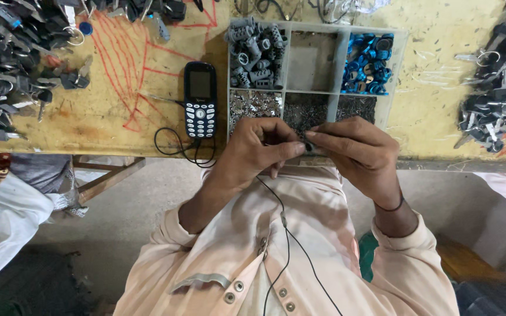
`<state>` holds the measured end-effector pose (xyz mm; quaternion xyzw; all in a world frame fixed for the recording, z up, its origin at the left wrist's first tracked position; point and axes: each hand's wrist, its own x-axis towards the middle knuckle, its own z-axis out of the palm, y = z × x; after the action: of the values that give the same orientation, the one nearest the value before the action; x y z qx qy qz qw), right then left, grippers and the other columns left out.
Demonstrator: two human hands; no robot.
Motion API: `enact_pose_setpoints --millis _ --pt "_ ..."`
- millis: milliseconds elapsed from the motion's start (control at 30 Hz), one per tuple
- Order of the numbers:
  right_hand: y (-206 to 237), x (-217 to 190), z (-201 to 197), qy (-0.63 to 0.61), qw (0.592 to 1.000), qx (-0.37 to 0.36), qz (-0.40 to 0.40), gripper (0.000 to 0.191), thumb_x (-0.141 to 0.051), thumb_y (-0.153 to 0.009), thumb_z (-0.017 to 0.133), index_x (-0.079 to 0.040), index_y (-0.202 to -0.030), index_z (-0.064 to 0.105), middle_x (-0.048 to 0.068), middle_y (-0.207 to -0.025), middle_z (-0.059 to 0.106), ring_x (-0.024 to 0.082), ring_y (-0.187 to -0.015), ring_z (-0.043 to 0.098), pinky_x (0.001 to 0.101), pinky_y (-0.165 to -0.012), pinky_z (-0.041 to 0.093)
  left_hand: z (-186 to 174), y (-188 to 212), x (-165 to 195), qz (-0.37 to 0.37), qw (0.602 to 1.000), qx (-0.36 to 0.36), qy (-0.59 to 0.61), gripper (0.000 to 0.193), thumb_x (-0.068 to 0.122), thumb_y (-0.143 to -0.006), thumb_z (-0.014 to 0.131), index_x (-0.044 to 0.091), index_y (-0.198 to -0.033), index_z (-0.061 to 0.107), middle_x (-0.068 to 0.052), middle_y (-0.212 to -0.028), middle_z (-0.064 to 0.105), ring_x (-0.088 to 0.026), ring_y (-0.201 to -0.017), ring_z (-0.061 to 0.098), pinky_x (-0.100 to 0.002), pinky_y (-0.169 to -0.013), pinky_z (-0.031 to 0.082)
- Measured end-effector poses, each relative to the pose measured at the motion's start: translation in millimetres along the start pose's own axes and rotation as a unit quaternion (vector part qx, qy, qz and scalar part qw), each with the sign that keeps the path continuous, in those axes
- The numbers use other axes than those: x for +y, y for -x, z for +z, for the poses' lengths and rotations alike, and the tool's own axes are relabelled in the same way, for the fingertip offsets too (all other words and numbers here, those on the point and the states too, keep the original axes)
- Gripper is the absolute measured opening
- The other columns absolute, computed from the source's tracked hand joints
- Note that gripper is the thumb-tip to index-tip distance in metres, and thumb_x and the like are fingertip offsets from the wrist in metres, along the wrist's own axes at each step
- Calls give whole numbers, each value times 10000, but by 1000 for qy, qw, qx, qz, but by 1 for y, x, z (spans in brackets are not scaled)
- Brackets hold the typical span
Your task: The person sits at a workbench and assembles keys. They pick small metal key parts from a compartment tray, press a blue plastic key head onto a key blade by hand, and place the finished key on the table, repeating the cycle with new parts from the tray.
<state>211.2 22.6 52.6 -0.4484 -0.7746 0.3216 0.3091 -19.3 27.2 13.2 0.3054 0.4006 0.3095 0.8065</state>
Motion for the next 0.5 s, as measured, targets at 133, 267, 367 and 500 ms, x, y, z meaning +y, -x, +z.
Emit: enact_pose_setpoints --millis 133,267,367,500 --pt "1 -1 -2 59 997 -16 -45 396 49 -777 811 -58 -1156 769 87 -1048 727 235 -921 724 350 -771 570 6 1 -2 64 997 30 5 151 101 -947 768 -13 -966 670 -28 -805 657 -61 -648 604 -224 -527 521" --pt "-5 -21 11 149 988 28 -32 375 76 -837 818 -17 -1194 746 111 -1011 711 231 -846 713 344 -710 562 23 8 -7 226 964 58 -126 220 114 -984 717 -1 -1148 624 -51 -1042 665 -101 -900 671 -236 -761 581" --pt "-11 -38 16 118 991 37 42 375 7 -807 833 3 -1156 696 134 -970 683 219 -766 697 331 -639 547 32 10 -15 234 968 75 -56 242 82 -1005 719 21 -1235 679 -82 -1124 733 -127 -1016 730 -265 -885 621" --pt "-25 -13 -23 -34 981 -71 175 300 -38 -894 745 -34 -1190 697 41 -916 712 164 -790 727 291 -697 579 21 7 -21 310 915 138 -217 202 42 -973 788 61 -1171 753 -102 -1108 791 -135 -986 781 -261 -863 653"
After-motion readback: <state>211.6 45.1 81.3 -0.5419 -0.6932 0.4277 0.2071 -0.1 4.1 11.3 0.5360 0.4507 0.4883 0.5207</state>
